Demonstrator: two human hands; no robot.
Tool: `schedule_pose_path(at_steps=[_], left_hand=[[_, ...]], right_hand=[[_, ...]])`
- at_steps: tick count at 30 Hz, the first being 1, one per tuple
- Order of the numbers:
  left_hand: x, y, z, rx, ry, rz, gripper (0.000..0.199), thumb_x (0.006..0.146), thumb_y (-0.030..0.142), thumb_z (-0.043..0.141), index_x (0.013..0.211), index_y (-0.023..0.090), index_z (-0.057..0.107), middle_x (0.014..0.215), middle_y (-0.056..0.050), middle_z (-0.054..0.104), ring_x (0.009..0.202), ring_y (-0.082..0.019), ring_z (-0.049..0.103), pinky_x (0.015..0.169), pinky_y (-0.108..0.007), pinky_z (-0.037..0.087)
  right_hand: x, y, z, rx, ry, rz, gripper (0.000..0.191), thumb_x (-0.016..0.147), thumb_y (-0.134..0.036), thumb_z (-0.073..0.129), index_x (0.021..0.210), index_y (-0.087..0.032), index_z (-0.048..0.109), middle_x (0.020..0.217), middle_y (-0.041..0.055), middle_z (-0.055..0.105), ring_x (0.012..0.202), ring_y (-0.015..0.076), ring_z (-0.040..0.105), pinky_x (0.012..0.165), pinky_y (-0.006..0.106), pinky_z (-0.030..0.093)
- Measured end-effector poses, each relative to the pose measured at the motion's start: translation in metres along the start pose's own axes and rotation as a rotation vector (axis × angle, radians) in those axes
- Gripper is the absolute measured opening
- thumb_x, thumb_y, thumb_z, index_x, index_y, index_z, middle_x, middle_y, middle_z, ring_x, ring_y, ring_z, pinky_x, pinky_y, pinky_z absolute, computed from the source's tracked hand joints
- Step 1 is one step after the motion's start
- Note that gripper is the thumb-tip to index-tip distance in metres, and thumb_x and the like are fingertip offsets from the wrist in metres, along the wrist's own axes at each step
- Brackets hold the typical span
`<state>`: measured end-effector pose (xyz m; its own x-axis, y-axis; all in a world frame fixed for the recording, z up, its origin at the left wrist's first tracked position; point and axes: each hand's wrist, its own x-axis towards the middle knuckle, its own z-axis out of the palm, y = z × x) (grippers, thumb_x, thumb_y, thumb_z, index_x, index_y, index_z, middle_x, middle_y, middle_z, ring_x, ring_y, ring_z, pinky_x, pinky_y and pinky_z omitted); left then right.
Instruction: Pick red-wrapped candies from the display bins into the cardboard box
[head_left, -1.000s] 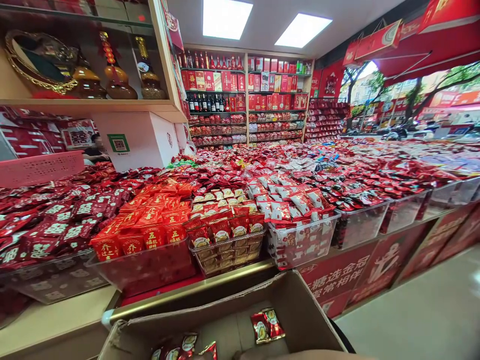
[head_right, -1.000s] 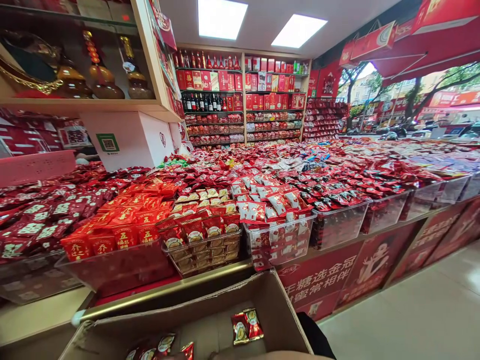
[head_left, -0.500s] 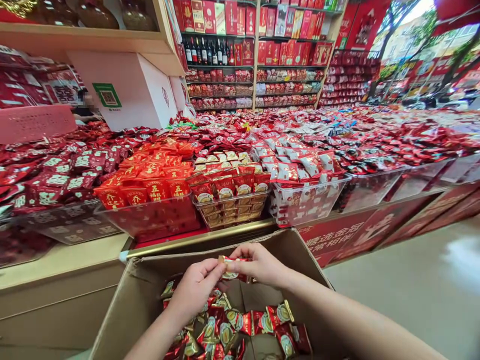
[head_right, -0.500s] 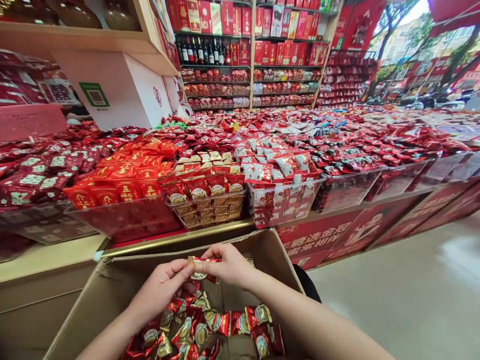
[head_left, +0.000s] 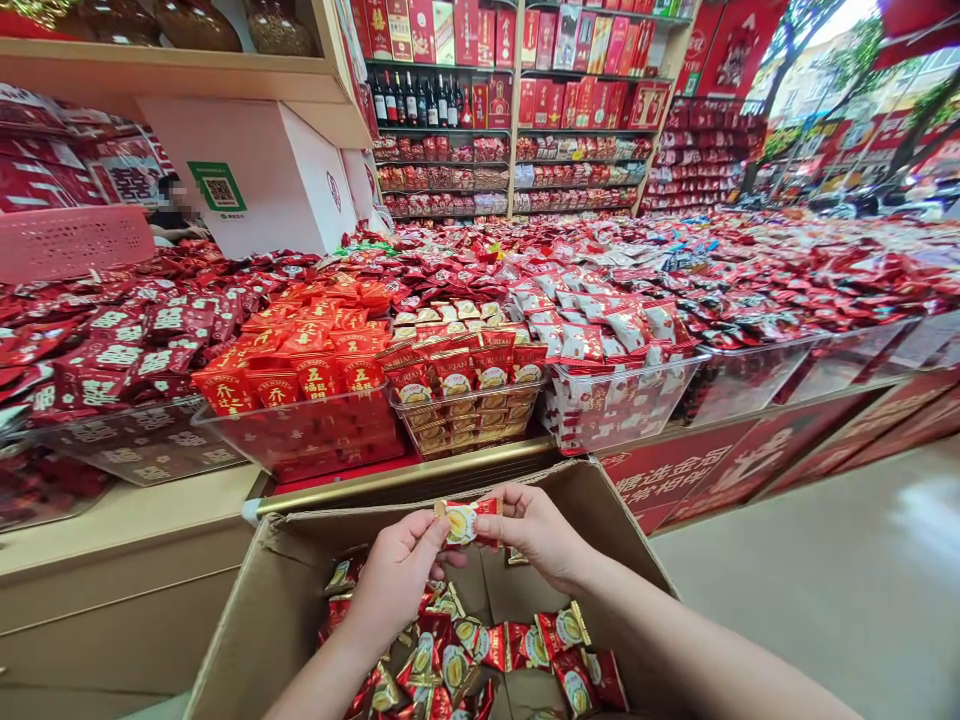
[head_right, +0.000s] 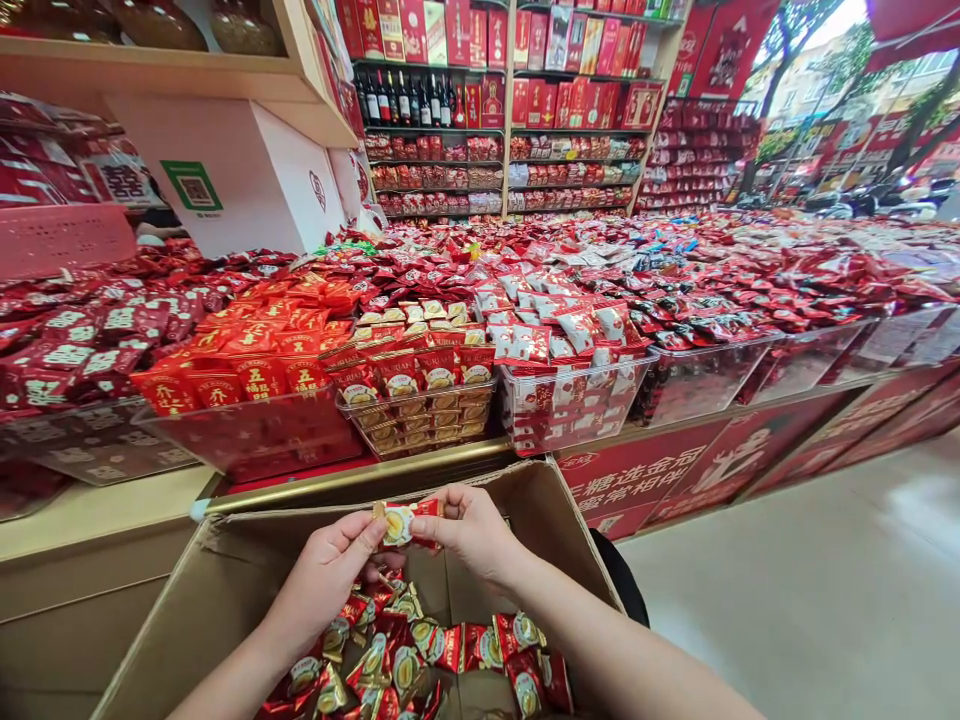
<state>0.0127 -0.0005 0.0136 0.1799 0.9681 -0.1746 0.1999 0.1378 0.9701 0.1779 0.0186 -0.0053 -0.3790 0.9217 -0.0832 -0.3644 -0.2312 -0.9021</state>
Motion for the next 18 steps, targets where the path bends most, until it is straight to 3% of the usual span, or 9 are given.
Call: schedule_pose_path(at_steps=[6, 9, 11, 13, 15, 18], left_hand=[[-0.003, -0.001, -0.004, 0.113, 0.02, 0.061, 0.03, 0.081, 0.039, 0.044, 0.101, 0.02, 0.057, 0.094, -0.003, 0.068, 0.07, -0.015, 0.063, 0.057, -0.024, 0.048], [-0.008, 0.015, -0.018, 0.343, 0.168, 0.323, 0.027, 0.08, 0.034, 0.048, 0.104, 0.025, 0.055, 0.094, 0.0, 0.067, 0.078, -0.014, 0.062, 0.073, -0.025, 0.048], [-0.007, 0.042, -0.029, 0.546, 0.297, 0.649, 0.022, 0.076, 0.025, 0.055, 0.098, 0.027, 0.058, 0.094, 0.002, 0.065, 0.086, -0.013, 0.06, 0.083, -0.025, 0.044], [0.0, 0.081, -0.037, 0.687, 0.414, 0.91, 0.021, 0.076, 0.018, 0.055, 0.094, 0.026, 0.059, 0.091, 0.001, 0.063, 0.086, -0.013, 0.058, 0.082, -0.026, 0.044], [0.015, 0.123, -0.039, 0.829, 0.464, 0.949, 0.02, 0.077, 0.02, 0.053, 0.095, 0.025, 0.059, 0.094, 0.0, 0.062, 0.088, -0.015, 0.057, 0.083, -0.028, 0.043], [0.048, 0.174, -0.03, 1.066, 0.413, 0.773, 0.024, 0.079, 0.031, 0.05, 0.099, 0.022, 0.059, 0.102, -0.003, 0.063, 0.097, -0.02, 0.055, 0.088, -0.036, 0.041]], right_hand=[[-0.006, -0.009, 0.003, -0.297, -0.004, -0.18, 0.022, 0.068, -0.029, 0.064, 0.084, -0.015, 0.061, 0.07, 0.0007, 0.06, 0.057, 0.0093, 0.05, 0.054, 0.023, 0.043], [-0.016, -0.052, -0.001, -0.566, 0.041, -0.407, 0.017, 0.074, -0.023, 0.057, 0.09, -0.017, 0.061, 0.079, 0.0022, 0.061, 0.071, 0.0126, 0.054, 0.065, 0.026, 0.045], [-0.018, -0.096, -0.005, -0.723, 0.099, -0.616, 0.018, 0.076, -0.02, 0.054, 0.093, -0.019, 0.059, 0.085, 0.0031, 0.061, 0.078, 0.0135, 0.055, 0.071, 0.027, 0.045], [-0.011, -0.144, -0.011, -0.883, 0.193, -0.83, 0.018, 0.077, -0.018, 0.052, 0.094, -0.019, 0.059, 0.087, 0.0034, 0.061, 0.079, 0.0131, 0.055, 0.072, 0.027, 0.044], [0.006, -0.185, -0.017, -1.04, 0.268, -0.952, 0.017, 0.077, -0.015, 0.052, 0.093, -0.017, 0.059, 0.085, 0.0035, 0.062, 0.076, 0.0124, 0.055, 0.07, 0.027, 0.044], [0.042, -0.224, -0.025, -1.245, 0.296, -0.931, 0.016, 0.073, -0.011, 0.055, 0.088, -0.015, 0.06, 0.081, 0.0031, 0.064, 0.072, 0.0126, 0.056, 0.068, 0.026, 0.043]])
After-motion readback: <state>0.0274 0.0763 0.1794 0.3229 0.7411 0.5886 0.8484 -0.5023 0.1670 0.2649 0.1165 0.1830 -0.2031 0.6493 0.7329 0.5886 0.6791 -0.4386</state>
